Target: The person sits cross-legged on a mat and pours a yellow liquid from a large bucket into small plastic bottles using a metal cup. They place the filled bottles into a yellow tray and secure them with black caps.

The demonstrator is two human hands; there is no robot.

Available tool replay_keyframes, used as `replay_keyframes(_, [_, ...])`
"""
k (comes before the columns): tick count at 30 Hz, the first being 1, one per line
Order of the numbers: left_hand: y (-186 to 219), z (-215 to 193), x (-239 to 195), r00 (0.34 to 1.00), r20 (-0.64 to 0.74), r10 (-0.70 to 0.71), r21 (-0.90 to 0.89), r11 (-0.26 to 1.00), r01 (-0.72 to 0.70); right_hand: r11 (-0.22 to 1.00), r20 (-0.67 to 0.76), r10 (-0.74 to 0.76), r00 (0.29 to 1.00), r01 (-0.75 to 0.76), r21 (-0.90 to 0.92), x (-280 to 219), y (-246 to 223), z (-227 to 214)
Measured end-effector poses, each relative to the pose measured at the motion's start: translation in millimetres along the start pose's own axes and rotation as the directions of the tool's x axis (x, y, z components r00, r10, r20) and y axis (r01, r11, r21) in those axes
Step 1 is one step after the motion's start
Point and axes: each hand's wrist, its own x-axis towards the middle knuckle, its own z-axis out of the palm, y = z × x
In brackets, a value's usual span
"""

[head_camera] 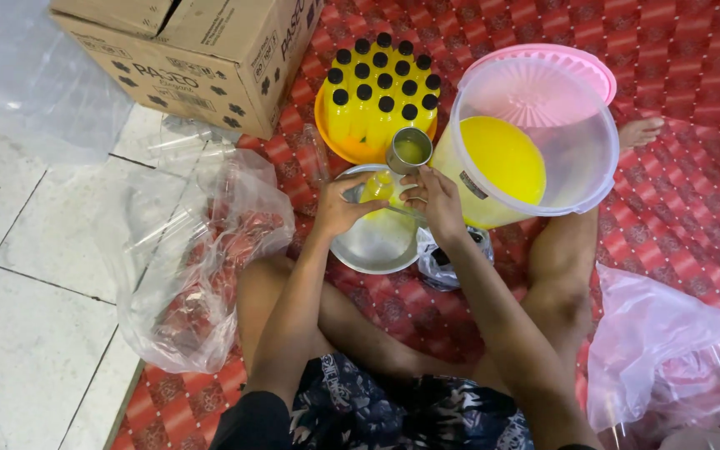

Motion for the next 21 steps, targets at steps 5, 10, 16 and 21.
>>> replay_keyframes(5, [-3.8,0.1,-3.3,0.999,-0.024,-0.021,-0.034,0.999,0.020,0.997,0.049,-0.050,0.998,0.052,-0.061,-10.3,-11.1,-6.6])
replay_keyframes(10, [-1.1,3.5,1.8,0.999,-0.028,-0.020,-0.025,1.000,0.019,0.979,0.095,-0.116,0.989,0.130,-0.158,7.5,6.3,-23.5])
replay_keyframes(16, [3.8,0.5,7.5,0.999,-0.044,0.029,-0.063,0.998,-0.032,0.935,0.200,-0.180,0.963,0.231,-0.269,17.0,12.1,-26.7])
replay_keyframes(21, [5.4,-0.8,8.8,0.996,-0.058,0.073,-0.084,0.993,-0.077,0.897,0.250,-0.246,0.937,0.317,-0.307,11.2,4.6,-24.6])
